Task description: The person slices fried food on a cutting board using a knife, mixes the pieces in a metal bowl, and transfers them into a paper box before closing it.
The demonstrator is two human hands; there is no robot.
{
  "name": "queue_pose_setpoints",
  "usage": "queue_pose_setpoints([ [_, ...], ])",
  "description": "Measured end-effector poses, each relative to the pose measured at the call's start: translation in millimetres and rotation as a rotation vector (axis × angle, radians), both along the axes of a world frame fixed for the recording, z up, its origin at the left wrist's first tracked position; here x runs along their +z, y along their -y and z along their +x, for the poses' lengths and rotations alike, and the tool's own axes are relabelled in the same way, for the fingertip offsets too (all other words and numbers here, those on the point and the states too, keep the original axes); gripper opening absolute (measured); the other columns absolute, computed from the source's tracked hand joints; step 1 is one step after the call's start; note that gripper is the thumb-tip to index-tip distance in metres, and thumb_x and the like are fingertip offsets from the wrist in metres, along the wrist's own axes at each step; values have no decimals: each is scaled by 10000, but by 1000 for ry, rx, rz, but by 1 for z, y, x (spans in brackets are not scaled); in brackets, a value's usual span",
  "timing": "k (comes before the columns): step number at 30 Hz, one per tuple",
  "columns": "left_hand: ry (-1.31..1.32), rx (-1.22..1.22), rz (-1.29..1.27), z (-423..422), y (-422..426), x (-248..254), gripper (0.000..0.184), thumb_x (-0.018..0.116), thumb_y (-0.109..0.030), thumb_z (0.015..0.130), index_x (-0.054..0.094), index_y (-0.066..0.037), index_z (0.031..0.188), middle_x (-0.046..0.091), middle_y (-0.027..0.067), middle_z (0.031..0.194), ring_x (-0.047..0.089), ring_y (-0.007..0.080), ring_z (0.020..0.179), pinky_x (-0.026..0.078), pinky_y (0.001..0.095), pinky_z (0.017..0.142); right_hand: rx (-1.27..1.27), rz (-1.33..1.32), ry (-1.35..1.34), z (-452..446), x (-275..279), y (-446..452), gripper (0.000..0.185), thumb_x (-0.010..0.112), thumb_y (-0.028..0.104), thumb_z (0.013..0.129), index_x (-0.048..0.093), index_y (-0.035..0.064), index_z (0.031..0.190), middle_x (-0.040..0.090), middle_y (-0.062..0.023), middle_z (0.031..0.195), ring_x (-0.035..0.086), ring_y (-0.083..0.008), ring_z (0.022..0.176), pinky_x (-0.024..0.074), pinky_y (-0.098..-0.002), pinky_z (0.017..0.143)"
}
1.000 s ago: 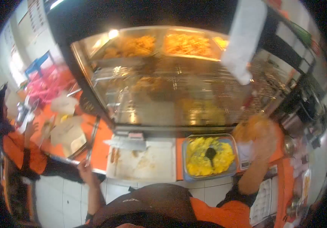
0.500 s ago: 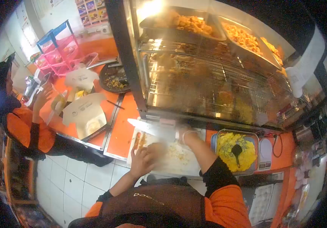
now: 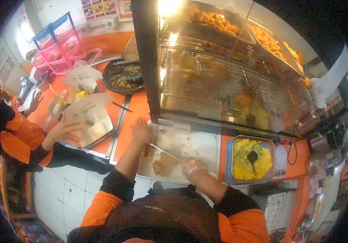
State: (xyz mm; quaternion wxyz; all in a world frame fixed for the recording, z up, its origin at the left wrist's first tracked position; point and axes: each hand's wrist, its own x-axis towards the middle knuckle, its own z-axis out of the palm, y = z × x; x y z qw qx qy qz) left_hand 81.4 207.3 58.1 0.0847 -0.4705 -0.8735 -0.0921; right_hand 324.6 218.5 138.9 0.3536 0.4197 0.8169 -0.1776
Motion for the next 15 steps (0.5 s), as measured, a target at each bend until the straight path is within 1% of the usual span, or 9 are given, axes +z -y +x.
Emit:
queue_pose_setpoints([
  [2,143,72,45,4,3,5,620,311,-405,923,348,89,1296,240,244,1416,191,348,1338,117,598,1034,18,23,-76,-2,-16,-4,323,349,230,928,518,82,1160,562,-148,1149,555,-262,1060,455,-389,862],
  [3,132,70,57,3,3,6,630,310,-401,922,316,96,1310,217,258,1419,166,354,1344,93,612,1029,27,36,-101,3,-8,6,321,338,253,935,539,85,1120,586,-144,1062,579,-276,981,468,-403,805],
  [5,188,76,255,5,10,29,640,300,-400,924,282,100,1323,198,271,1421,152,362,1346,73,606,1034,71,106,-171,-2,27,4,352,316,300,948,583,91,1039,633,-137,888,628,-306,822,495,-431,690],
  [6,213,74,345,6,17,36,645,295,-399,925,266,102,1329,188,278,1421,145,366,1347,63,603,1036,63,96,-214,3,-3,3,347,321,297,946,579,87,1046,632,-141,885,628,-303,827,497,-433,689],
  [7,257,93,284,7,18,28,648,295,-396,926,250,106,1333,177,282,1423,133,371,1348,56,598,1039,56,83,-252,15,-57,5,343,327,294,945,574,82,1053,631,-145,883,628,-299,832,498,-435,687],
  [8,305,117,222,9,19,14,652,295,-394,927,234,110,1336,165,286,1424,121,375,1349,49,593,1042,53,69,-283,25,-85,9,340,332,290,943,570,78,1060,630,-150,880,628,-296,837,499,-437,686],
  [11,310,120,201,5,16,4,657,298,-387,930,204,115,1343,128,289,1431,85,385,1353,30,576,1052,-216,128,-242,7,-30,20,343,318,284,944,575,88,1058,621,-160,890,626,-286,837,506,-412,686],
  [14,175,61,257,6,16,9,654,305,-378,930,190,110,1349,94,282,1441,64,378,1358,20,571,1054,125,64,-207,7,-6,21,394,284,313,946,586,79,1040,617,-178,877,620,-290,860,506,-405,714],
  [15,123,35,259,12,24,10,652,307,-374,929,187,107,1352,83,279,1444,60,373,1360,18,572,1054,85,78,-226,8,-12,26,384,289,302,946,580,74,1047,612,-182,883,617,-293,869,505,-405,720],
])
